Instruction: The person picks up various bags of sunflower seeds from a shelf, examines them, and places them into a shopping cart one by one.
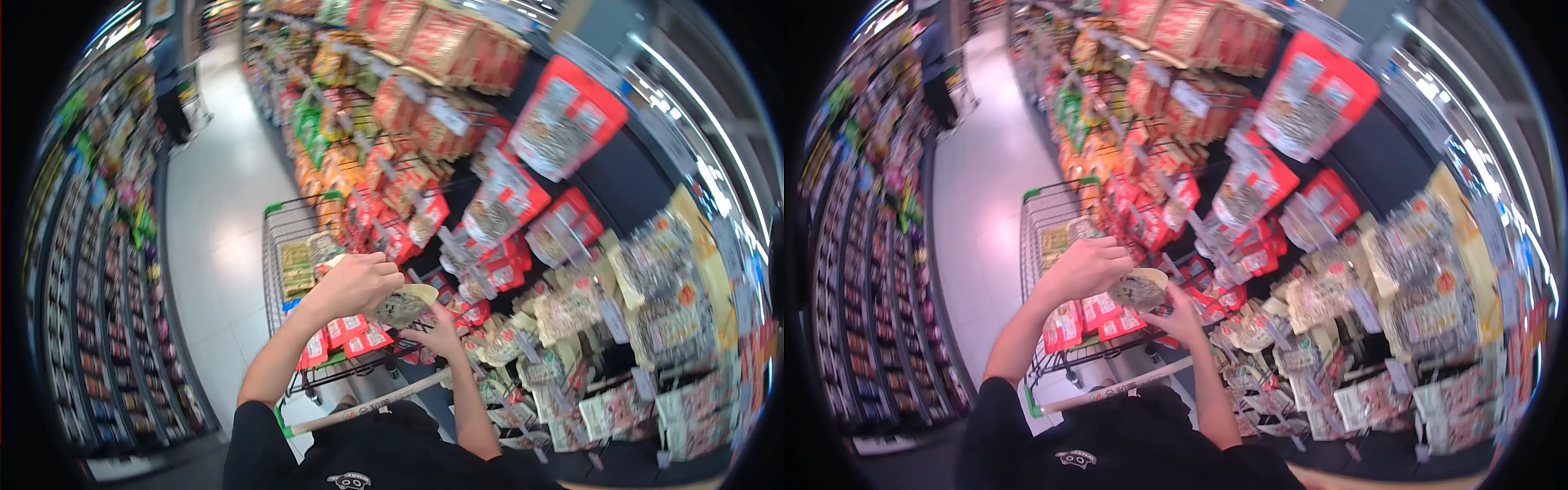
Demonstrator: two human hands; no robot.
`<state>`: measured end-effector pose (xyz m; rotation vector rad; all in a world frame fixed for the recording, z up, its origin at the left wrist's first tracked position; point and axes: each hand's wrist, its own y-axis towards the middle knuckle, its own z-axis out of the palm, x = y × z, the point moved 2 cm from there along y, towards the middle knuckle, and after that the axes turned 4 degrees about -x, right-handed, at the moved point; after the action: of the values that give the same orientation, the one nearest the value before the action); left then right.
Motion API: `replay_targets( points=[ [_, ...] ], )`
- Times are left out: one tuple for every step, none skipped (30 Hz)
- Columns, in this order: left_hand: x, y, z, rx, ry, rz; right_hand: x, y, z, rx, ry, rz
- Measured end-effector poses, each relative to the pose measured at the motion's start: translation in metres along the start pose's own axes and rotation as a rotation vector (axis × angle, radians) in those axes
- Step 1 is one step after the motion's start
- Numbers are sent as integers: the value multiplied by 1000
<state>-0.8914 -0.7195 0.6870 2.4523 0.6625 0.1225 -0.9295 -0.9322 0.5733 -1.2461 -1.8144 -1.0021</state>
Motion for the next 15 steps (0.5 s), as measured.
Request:
replay_targets(
  points=[
    [-10, 13, 3, -21, -6, 47, 5, -6, -2, 6, 35, -35],
    [-19, 26, 9, -53, 16, 71, -12, -13, 1, -58, 215, 46],
    [-30, 40, 16, -61, 0, 123, -31, -23, 4, -128, 401, 117],
    [-42, 54, 24, -68, -17, 174, -31, -35, 0, -232, 444, 91],
    [-54, 69, 32, -78, -30, 220, -31, -44, -6, -332, 483, 58],
    [-68, 84, 40, -148, -38, 285, -32, -52, -14, -423, 519, 18],
    [-79, 100, 48, -175, -59, 328, -39, -62, -23, -469, 516, 70],
    [-90, 114, 56, -205, -78, 366, -51, -75, -34, -509, 513, 121],
    [-101, 126, 65, -234, -99, 397, -63, -86, -45, -555, 534, 97],
    [-108, 138, 75, -250, -151, 400, -70, -95, -56, -599, 553, 72],
    [-116, 151, 82, -261, -191, 412, -78, -106, -64, -668, 589, 88],
    [-126, 163, 88, -274, -231, 421, -79, -116, -73, -733, 622, 104],
    [-135, 174, 92, -287, -274, 424, -81, -127, -81, -795, 654, 123],
    [-146, 184, 95, -257, -313, 458, -97, -138, -88, -799, 671, 149],
    [-156, 193, 101, -259, -312, 467, -92, -147, -98, -839, 650, 196]
  ],
)
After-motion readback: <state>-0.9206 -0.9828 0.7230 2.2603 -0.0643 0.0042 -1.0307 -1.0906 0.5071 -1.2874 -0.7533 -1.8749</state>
